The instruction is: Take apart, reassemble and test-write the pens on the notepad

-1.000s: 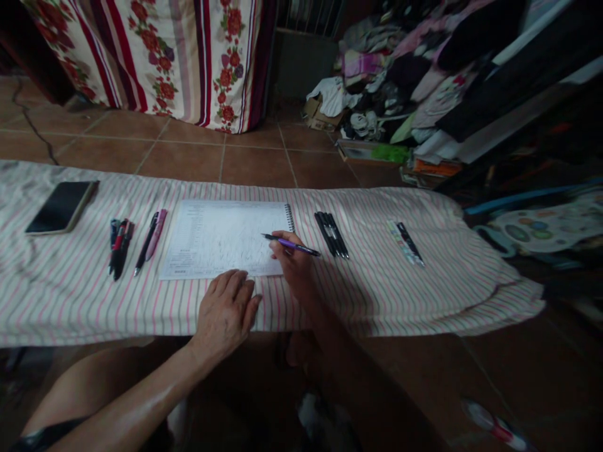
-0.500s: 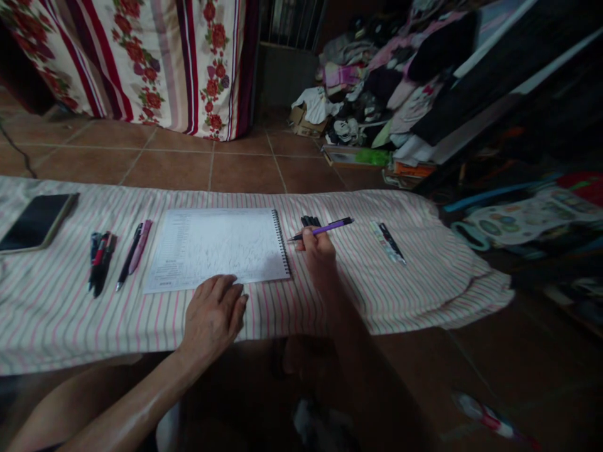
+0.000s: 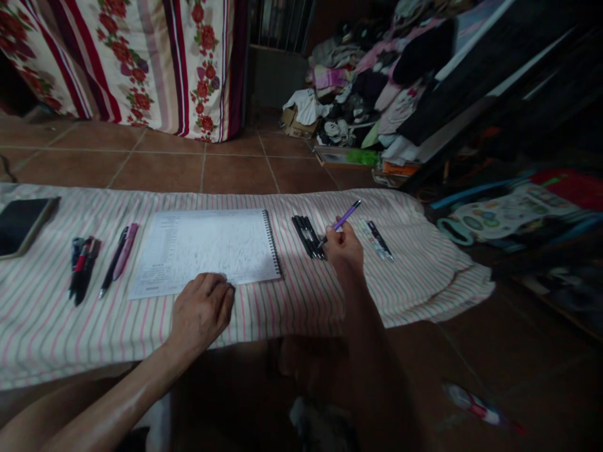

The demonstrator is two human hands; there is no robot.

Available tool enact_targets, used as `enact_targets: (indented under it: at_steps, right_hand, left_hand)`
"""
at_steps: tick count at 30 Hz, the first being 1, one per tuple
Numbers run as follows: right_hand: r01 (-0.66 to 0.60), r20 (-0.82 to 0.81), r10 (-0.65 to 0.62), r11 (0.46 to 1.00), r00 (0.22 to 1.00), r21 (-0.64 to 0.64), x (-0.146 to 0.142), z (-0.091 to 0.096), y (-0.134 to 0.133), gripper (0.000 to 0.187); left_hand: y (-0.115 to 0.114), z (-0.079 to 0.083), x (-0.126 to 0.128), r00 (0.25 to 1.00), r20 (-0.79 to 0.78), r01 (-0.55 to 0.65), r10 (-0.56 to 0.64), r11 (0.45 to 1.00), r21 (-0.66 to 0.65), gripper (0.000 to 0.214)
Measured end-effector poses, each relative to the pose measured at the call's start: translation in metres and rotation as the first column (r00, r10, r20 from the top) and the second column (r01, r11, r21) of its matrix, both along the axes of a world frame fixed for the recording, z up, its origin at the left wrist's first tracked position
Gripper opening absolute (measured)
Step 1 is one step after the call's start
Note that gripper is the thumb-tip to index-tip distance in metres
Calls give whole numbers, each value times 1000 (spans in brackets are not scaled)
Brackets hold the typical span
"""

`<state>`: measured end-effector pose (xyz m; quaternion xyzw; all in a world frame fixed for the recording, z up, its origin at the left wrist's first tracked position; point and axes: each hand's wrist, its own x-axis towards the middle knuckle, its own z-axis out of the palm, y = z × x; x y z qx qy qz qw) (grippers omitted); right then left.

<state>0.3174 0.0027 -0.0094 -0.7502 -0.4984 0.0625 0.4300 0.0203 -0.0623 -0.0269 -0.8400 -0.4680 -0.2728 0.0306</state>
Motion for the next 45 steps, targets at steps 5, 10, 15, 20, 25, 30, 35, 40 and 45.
enact_targets:
  at_steps: [5,10,15,20,25,30,35,40,45]
  right_hand:
    - [82,103,-75,994,992,-67,9,8,-3,50]
    - [162,140,-150,984,979,-75,17,7,-4,51]
    - [202,160,-184,974,970,-105,18,2,-5,37]
    - [193,239,-144,962,960,-194,12,-1,-1,31]
    - [187,274,-111,944,955,-273,10,-4,2,33]
    - [159,280,-60,924,958,-347,9,-7,2,35]
    - [174,288,-53,894,956,-414,6,-7,2,36]
    - [177,298,-44,882,954,-436,4,-7,2,36]
    - [162,292,-27,878,956,-451,4,-8,3,35]
  left_hand:
    - [3,6,1,1000,0,1,-1,1000,12,23]
    - [8,6,-6,999,42,-28,27,999,35,25]
    - [14,4,-14,990,73,-123,124,992,-13,27]
    - [16,5,-14,988,84,-125,128,991,-38,29]
    - [15,4,-14,988,93,-118,122,992,-44,29]
    - [15,3,-16,990,96,-100,104,994,-51,27]
    - [16,4,-15,991,97,-90,95,995,-49,27]
    - [16,4,-15,993,92,-73,75,997,-32,26]
    - [16,4,-15,994,81,-75,79,996,-43,26]
